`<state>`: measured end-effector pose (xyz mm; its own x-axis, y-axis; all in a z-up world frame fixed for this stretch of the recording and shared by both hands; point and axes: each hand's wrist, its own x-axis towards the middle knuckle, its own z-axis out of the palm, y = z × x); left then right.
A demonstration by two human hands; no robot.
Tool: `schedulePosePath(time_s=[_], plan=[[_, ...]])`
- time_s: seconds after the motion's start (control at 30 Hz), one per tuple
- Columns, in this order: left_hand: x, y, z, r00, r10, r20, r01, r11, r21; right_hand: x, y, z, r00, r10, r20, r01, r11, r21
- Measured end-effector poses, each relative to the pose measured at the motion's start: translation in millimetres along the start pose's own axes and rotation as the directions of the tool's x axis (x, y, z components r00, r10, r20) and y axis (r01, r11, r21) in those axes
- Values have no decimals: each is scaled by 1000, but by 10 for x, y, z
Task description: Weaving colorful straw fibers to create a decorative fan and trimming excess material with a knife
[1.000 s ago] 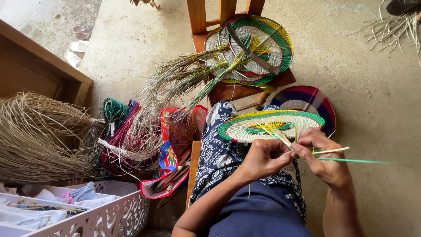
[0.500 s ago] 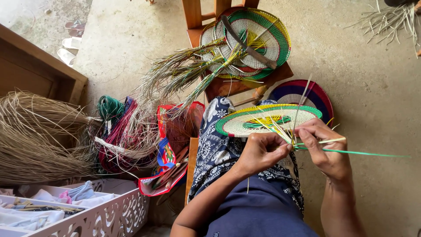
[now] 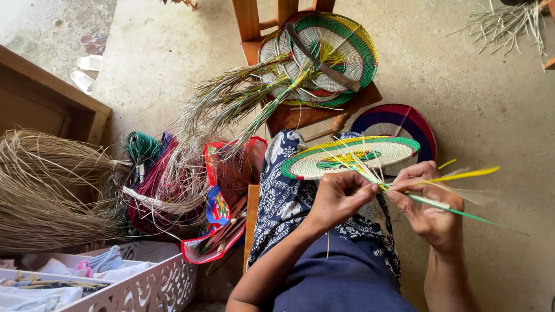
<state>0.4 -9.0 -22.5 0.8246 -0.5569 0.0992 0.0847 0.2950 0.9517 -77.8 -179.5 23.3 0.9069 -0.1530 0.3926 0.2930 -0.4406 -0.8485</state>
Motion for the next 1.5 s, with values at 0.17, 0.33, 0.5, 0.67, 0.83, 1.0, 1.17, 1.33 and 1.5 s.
schedulePosePath(time_s=[0.17,0.33,0.5,0.67,0.83,1.0,1.17,1.33,1.5], plan=[[-1,-13,9,999,-12,-42,10,999,-50,-29,50,45,964,-262,49,266,936,-231],[-40,63,-27,1000,19,-13,-19,1000,1,60,-210,14,944,-253,212,313,890,-330],[-83,3,-74,999,7,54,-3,998,-66,202,-169,9,941,-245,234,297,929,-221],[-108,118,-103,991,75,107,-78,997,27,293,-218,75,972,-131,195,157,980,-122],[-129,131,-79,991,102,89,-111,988,108,226,-157,133,994,-9,106,19,995,-95],[-114,-10,-61,1000,-3,24,4,1000,-31,81,-95,84,967,-256,13,251,932,-263],[-58,-32,-35,998,-19,-56,17,999,-43,-14,-78,126,928,-363,86,366,843,-395],[-39,-17,-13,994,-37,-102,29,997,-75,7,-61,122,876,-475,87,468,789,-398],[-34,16,-28,991,-30,-131,23,998,-59,40,180,110,907,-410,93,412,821,-394]])
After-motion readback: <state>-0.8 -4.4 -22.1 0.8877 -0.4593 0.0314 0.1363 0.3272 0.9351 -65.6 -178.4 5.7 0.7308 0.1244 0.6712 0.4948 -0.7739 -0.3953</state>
